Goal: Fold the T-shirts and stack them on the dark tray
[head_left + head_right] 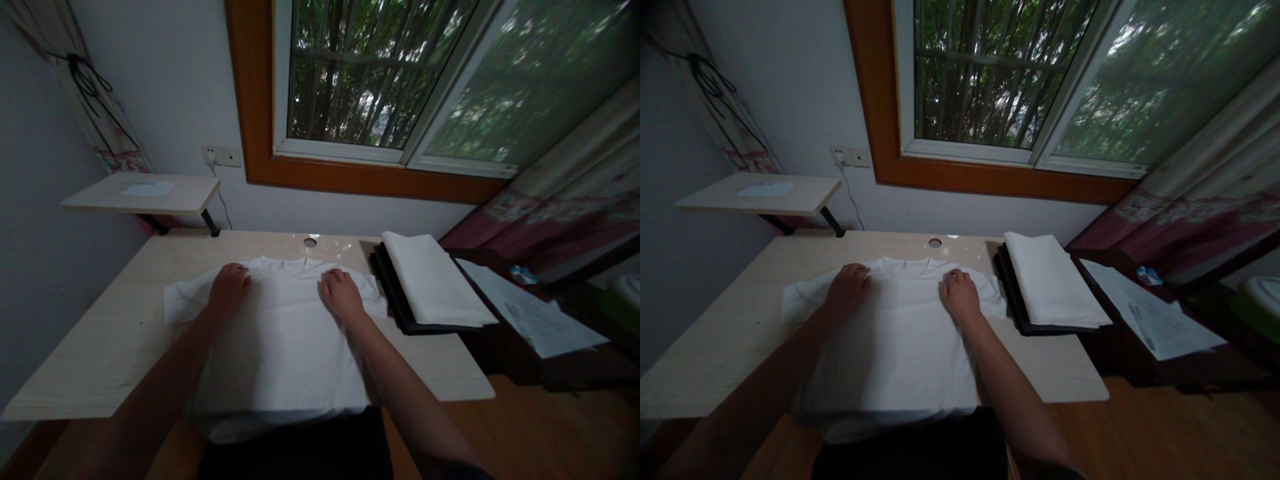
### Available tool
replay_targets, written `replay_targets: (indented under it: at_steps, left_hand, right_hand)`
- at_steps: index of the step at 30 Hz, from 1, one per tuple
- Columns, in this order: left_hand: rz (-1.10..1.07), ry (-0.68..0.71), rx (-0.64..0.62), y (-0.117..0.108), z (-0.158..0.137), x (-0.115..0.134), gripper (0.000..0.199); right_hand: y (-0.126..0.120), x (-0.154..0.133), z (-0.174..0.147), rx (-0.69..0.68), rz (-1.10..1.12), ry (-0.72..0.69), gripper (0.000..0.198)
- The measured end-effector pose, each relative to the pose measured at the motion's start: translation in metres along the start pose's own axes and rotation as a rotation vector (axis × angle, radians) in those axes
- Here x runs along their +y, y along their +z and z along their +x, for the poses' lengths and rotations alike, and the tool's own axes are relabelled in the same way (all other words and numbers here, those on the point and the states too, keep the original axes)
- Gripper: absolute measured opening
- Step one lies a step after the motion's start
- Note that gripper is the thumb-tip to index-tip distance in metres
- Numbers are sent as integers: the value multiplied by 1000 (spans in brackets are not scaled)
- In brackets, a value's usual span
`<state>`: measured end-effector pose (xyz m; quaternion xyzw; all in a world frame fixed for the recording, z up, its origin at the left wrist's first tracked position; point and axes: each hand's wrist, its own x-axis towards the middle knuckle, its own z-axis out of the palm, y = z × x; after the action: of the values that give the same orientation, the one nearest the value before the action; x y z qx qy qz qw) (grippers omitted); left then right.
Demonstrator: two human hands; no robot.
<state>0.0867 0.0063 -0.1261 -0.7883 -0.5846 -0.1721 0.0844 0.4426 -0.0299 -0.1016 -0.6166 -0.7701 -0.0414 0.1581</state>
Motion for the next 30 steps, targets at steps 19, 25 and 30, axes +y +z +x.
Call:
replay_targets:
  at_steps: [19,25,30]
  left_hand:
    - [64,-162,-201,37,44,-21,71]
    - [36,-158,-240,38,47,-31,71]
    - [-11,-137,-237,38,48,-39,68]
  right_hand:
    - [60,60,71,10,-12,-136,52]
    - [57,101,68,-62,74,-195,53]
    - [48,125,60,-53,193,-108,49]
